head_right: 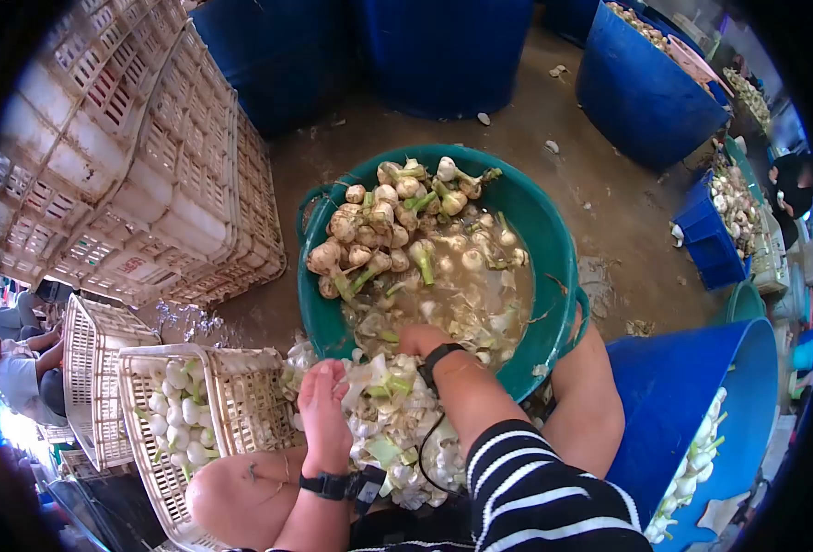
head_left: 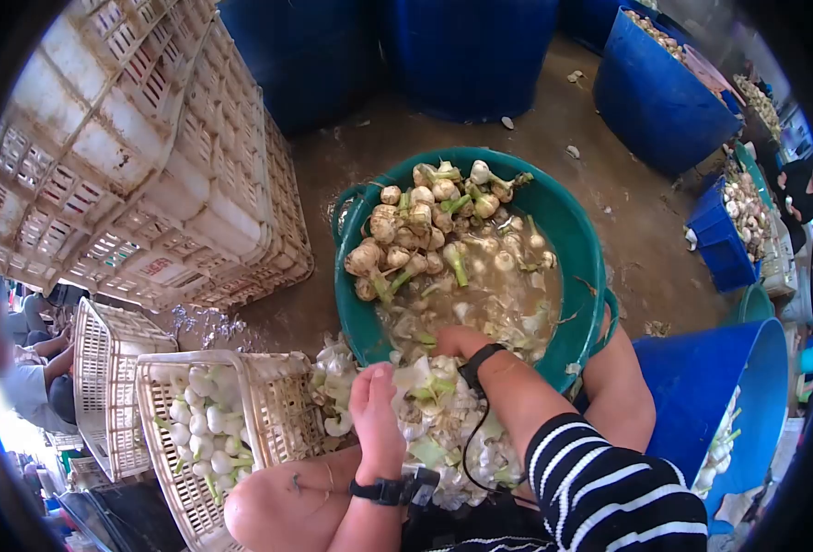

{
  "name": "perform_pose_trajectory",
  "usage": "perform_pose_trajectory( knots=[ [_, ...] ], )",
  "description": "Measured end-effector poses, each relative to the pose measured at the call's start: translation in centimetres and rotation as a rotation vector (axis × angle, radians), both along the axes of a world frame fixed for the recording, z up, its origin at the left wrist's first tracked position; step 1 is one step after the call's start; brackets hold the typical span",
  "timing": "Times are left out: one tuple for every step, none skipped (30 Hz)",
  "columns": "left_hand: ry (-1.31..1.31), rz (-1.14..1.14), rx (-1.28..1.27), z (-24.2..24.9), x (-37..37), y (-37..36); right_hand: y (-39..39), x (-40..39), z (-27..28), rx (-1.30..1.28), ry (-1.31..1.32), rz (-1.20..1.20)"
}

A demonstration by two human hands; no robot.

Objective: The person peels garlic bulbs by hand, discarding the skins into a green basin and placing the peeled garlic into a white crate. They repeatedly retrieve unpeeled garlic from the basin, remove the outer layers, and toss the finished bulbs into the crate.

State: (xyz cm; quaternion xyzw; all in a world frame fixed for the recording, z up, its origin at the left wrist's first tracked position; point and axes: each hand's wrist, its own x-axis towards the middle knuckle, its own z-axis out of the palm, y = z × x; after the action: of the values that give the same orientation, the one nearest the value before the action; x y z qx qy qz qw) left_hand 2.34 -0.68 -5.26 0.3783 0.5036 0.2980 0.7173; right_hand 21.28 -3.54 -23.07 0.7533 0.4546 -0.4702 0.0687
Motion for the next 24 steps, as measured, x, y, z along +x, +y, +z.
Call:
perform_pose_trajectory(
  knots=[
    [0.055,-0.04,0.04,-0.3,0.2,0.0,-1.8,0.1,-0.2,0.038,0.15,-0.02],
    [0.05,-0.05,0.042,-0.8,0.5,-0.2,-3.3,0.0,-0.2,0.079,0.299,-0.042],
    [0.043,-0.053,0.037,-2.3,0.4,-0.5,-4.8,-0.3,0.2,0.074,0.291,-0.045],
    [0.12,-0.126,0.15,-4.3,0.3,-1.0,-6.4,-0.7,0.6,0.157,0.329,-0.124],
    [0.198,-0.198,0.263,-5.8,0.3,-1.5,-7.6,-1.1,1.4,0.24,0.366,-0.202],
    [0.235,-0.238,0.261,-6.3,0.1,-2.0,-8.2,-2.3,4.6,0.261,0.318,-0.282],
    [0.232,-0.24,0.258,-5.6,-0.1,-2.4,-8.6,-3.8,6.4,0.259,0.315,-0.284],
    [0.259,-0.272,0.198,-4.2,-0.2,-2.5,-8.9,-5.6,7.6,0.317,0.237,-0.366],
    [0.286,-0.308,0.141,-3.4,-0.5,-2.6,-9.0,-7.4,9.2,0.378,0.159,-0.45],
    [0.205,-0.306,0.127,-4.4,-1.1,-2.6,-8.8,-9.8,13.8,0.329,0.118,-0.461],
    [0.113,-0.242,-0.074,-0.1,-1.0,-3.0,-8.6,-11.7,17.4,0.28,0.079,-0.472],
    [0.109,-0.19,-0.056,-0.3,-1.7,-3.2,-9.1,-13.1,17.2,0.431,0.04,-0.364],
    [0.105,-0.137,-0.037,-0.9,-2.5,-3.5,-9.9,-14.5,17.0,0.581,-0.002,-0.252],
    [0.105,-0.14,-0.03,-2.4,-3.5,-4.1,-10.7,-15.0,15.9,0.695,0.019,-0.174],
    [0.203,-0.188,0.033,-4.4,-4.5,-4.5,-10.7,-14.1,15.5,0.705,0.018,-0.173],
    [0.302,-0.229,0.099,-5.4,-5.0,-4.3,-10.3,-12.4,15.3,0.618,0.239,0.008],
    [0.324,-0.249,0.078,-3.4,-4.6,-5.2,-9.6,-10.4,15.5,0.519,0.458,0.196],
    [0.444,-0.378,0.203,-6.1,-5.3,-5.0,-8.9,-8.3,16.9,0.528,0.531,0.123],
    [0.564,-0.51,0.323,-8.8,-6.1,-5.0,-8.2,-6.3,17.6,0.594,0.326,0.033],
    [0.742,-0.435,0.661,-5.8,-5.3,-6.0,-7.1,-4.3,18.0,0.652,0.119,-0.057],
    [0.746,-0.426,0.652,-4.6,-4.6,-6.3,-5.1,-2.3,18.1,0.608,-0.098,-0.091],
    [0.794,-0.337,0.761,-3.9,-4.1,-6.5,-3.3,-0.5,17.4,0.563,-0.168,-0.129],
    [0.844,-0.245,0.872,-3.2,-3.8,-6.3,-1.5,0.9,15.9,0.521,-0.235,-0.166],
    [0.761,-0.249,0.747,-2.4,-3.6,-5.8,-0.1,1.9,13.6,0.527,-0.224,-0.155]
  ],
)
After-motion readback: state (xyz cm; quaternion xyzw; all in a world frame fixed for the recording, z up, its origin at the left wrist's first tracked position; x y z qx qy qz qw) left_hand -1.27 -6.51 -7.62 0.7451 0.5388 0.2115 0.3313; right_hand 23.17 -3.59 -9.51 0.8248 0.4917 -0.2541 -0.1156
